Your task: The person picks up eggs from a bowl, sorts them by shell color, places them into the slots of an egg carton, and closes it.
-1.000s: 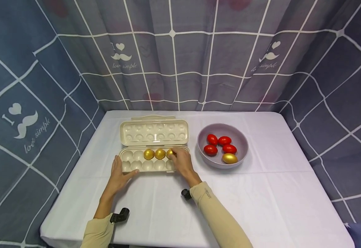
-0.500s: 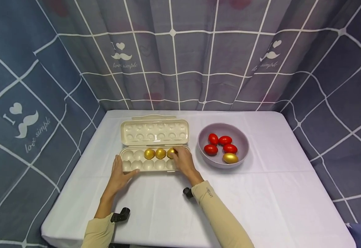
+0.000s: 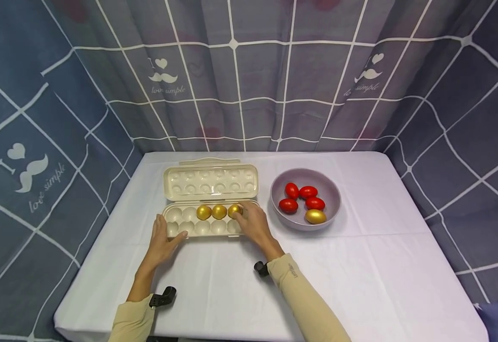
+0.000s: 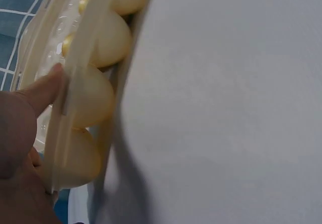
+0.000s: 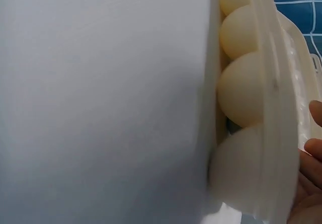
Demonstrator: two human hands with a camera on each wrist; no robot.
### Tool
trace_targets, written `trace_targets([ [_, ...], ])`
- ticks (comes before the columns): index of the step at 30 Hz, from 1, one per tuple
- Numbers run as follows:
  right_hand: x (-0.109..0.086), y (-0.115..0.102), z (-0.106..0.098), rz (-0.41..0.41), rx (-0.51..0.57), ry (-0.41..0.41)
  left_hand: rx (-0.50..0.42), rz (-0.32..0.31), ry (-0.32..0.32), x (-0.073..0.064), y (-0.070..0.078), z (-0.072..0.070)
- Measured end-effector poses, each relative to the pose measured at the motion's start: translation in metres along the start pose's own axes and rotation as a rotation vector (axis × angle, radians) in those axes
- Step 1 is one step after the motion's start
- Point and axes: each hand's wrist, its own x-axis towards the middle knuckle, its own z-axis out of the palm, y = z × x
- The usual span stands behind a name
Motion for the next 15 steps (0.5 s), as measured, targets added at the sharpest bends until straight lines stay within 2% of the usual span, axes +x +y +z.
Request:
trace_targets([
  [6, -0.009, 0.002, -0.017, -0.013, 0.041, 0.02, -0.005, 0.005, 0.009, 0.001, 0.0, 0.002],
  [11, -0.019, 0.008, -0.043, -0.076, 0.074, 0.074, -0.011, 0.006, 0.007, 0.001, 0.001, 0.003],
  [15, -0.026, 0.013, -0.065, -0.087, 0.111, 0.103, -0.006, -0.004, 0.013, 0.001, 0.001, 0.003],
])
